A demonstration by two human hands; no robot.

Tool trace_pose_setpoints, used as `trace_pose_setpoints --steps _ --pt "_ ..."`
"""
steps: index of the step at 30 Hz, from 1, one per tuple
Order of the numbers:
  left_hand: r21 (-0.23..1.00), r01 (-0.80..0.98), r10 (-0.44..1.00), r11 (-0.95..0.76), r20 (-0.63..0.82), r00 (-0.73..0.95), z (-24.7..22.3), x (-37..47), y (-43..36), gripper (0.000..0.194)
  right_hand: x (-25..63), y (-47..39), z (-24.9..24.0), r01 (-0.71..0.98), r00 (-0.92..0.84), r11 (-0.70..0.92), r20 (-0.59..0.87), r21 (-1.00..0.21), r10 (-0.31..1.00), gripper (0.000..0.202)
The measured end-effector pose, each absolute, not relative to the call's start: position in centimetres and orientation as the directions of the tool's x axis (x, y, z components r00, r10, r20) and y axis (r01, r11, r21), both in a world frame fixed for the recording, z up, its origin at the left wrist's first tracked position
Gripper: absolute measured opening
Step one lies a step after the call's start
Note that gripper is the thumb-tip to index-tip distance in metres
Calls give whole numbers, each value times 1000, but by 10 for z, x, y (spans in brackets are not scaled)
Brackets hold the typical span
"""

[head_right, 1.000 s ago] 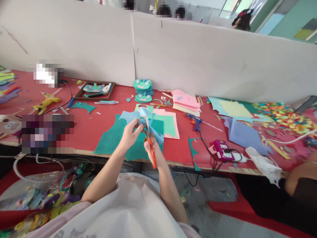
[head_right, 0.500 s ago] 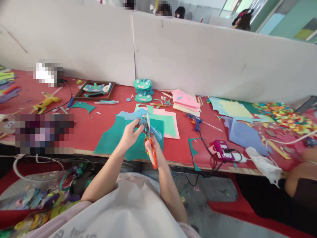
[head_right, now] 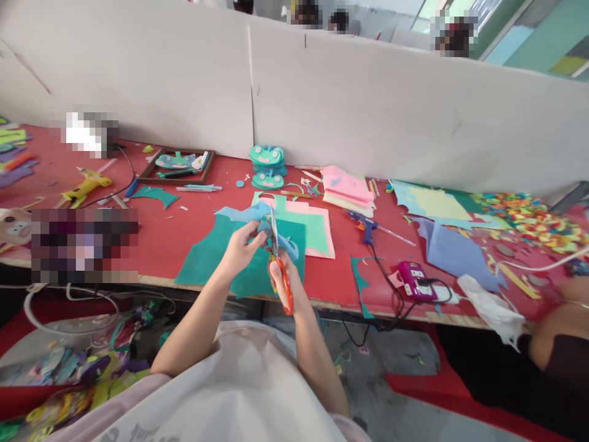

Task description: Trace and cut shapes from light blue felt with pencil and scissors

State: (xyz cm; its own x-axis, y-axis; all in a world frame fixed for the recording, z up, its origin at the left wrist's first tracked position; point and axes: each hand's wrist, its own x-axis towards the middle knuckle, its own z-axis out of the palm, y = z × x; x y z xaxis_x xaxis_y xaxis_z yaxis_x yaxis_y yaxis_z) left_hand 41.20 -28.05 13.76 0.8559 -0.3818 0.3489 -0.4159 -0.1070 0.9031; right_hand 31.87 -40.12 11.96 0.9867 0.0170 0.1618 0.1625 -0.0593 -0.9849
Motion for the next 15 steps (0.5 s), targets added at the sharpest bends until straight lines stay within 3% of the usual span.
trace_pose_setpoints --steps 9,15 --pt "920 -384 -365 -76 332 870 133 413 -279 18 321 -401 112 136 991 -35 136 -990 11 51" --pt "892 -428 -313 -142 370 875 139 408 -282 18 321 -401 111 139 990 -59 139 -989 -4 53"
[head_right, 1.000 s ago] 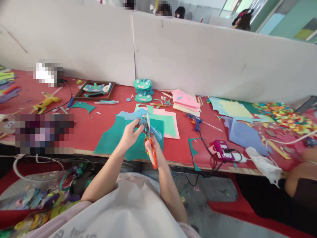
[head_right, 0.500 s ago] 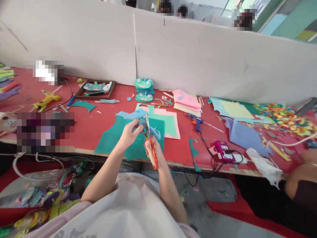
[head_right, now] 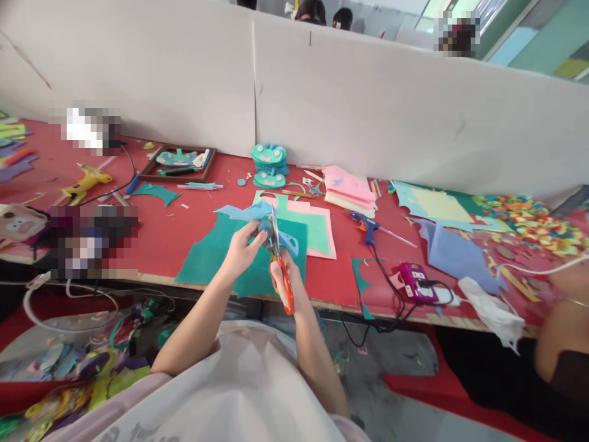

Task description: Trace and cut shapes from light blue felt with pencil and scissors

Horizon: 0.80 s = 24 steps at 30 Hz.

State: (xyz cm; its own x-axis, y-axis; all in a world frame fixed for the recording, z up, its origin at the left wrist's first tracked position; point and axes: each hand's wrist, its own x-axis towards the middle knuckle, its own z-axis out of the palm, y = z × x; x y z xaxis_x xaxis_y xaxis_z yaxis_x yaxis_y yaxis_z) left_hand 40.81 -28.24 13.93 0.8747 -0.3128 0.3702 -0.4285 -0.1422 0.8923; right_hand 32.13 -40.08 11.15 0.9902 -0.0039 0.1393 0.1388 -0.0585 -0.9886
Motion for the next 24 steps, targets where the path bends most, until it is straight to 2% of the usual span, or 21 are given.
trace_pose_setpoints --steps 13,24 --pt "913 -400 -346 -81 351 870 137 409 -282 17 322 -404 108 153 988 -77 152 -985 21 56" --pt "904 -408 -405 -129 328 853 138 409 -281 16 321 -406 106 135 991 -76 134 -988 20 54"
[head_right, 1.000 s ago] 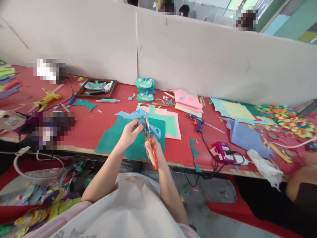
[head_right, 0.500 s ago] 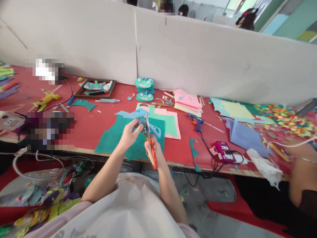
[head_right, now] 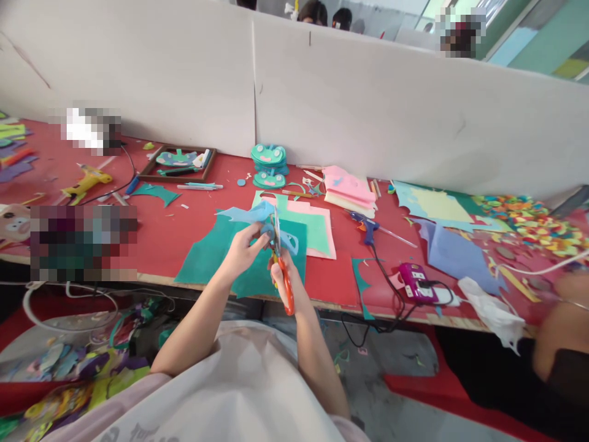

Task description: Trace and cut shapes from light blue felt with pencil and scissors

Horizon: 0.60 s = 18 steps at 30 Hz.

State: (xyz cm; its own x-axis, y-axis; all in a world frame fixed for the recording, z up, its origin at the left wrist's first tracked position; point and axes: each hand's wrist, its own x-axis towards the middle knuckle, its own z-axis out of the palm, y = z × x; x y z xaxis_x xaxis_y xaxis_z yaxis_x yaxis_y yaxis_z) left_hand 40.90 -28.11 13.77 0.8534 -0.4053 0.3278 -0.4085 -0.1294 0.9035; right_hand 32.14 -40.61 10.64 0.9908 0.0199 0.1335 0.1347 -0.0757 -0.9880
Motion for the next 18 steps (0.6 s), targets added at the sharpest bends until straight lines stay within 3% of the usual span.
trace_pose_setpoints --steps 18 --pt "914 -396 -427 -87 324 844 141 411 -278 18 319 -401 116 133 991 -92 136 -987 -22 49"
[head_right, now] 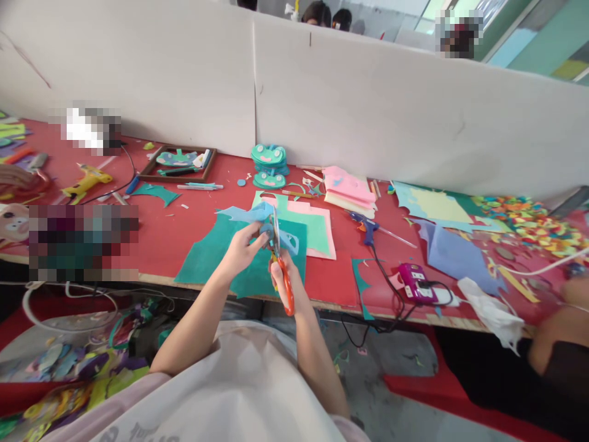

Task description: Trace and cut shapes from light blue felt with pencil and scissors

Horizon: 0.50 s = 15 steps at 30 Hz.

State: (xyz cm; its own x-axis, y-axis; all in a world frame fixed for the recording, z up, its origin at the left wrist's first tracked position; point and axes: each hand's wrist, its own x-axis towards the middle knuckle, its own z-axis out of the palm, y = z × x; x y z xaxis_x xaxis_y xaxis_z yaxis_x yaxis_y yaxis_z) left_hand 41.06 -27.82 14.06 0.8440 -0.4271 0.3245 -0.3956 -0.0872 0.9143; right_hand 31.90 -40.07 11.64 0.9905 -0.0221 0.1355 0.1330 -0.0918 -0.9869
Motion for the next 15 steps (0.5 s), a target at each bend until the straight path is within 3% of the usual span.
trace_pose_setpoints --steps 15 --pt "924 -375 -425 -72 311 850 135 416 -277 21 319 -400 116 85 996 -23 85 -996 -20 53"
